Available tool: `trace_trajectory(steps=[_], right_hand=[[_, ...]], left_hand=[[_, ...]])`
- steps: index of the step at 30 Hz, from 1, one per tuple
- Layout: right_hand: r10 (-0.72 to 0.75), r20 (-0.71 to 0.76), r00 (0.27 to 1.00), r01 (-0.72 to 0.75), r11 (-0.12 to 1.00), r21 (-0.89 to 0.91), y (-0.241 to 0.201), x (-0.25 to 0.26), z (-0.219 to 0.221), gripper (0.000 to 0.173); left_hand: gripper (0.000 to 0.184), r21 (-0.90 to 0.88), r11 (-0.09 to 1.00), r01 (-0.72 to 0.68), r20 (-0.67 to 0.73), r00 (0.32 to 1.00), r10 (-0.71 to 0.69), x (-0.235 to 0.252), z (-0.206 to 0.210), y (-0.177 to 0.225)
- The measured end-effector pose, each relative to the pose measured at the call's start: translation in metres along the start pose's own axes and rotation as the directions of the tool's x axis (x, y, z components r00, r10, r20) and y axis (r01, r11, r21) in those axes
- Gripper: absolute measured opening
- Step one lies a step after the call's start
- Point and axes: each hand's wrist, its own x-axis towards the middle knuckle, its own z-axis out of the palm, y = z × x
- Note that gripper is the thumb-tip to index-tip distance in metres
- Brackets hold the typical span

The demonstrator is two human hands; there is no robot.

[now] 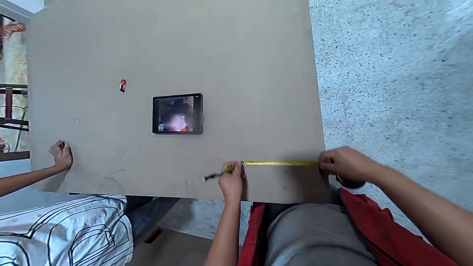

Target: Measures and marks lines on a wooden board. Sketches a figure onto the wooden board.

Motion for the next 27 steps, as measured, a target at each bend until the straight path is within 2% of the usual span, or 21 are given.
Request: trace_trajectory(steps=[3, 7, 11, 16, 20, 23, 27], right_hand=[[0.001, 0.082, 0.997, -0.007, 0.997, 0.076, 0.009, -0.025, 0.030, 0.021], [-0.015, 0.051, 0.999, 0.006, 0.986, 0.165, 0.004, -0.035, 0.047, 0.015], [-0.005, -0.021, 1.000, 0.010, 0.962, 0.274, -0.028, -0.025, 0.050, 0.013], [0.021, -0.108, 0.994, 0.021, 0.926, 0.378, -0.088, -0.009, 0.061, 0.017], [0.081, -0.196, 0.977, 0.003, 0.919, 0.393, -0.136, 0.006, 0.085, 0.019], [0.136, -0.209, 0.968, -0.037, 0.908, 0.417, -0.181, 0.014, 0.110, 0.018], [0.153, -0.248, 0.957, -0.014, 0.875, 0.484, -0.236, 0.039, 0.150, 0.020]], left_hand=[[0.014, -0.215, 0.976, 0.016, 0.038, 0.999, -0.008, -0.033, -0.021, -0.035], [0.022, -0.250, 0.968, -0.012, 0.100, 0.994, 0.038, -0.054, -0.044, -0.053], [0.029, -0.238, 0.962, -0.134, 0.173, 0.969, 0.177, -0.043, -0.067, -0.048], [0.026, -0.193, 0.940, -0.281, 0.200, 0.927, 0.318, -0.005, -0.105, -0.057], [0.025, -0.198, 0.925, -0.323, 0.222, 0.905, 0.364, 0.041, -0.142, -0.070], [0.028, -0.187, 0.910, -0.371, 0.243, 0.880, 0.408, 0.080, -0.181, -0.079], [0.030, -0.031, 0.875, -0.484, 0.147, 0.863, 0.483, 0.155, -0.234, -0.084]])
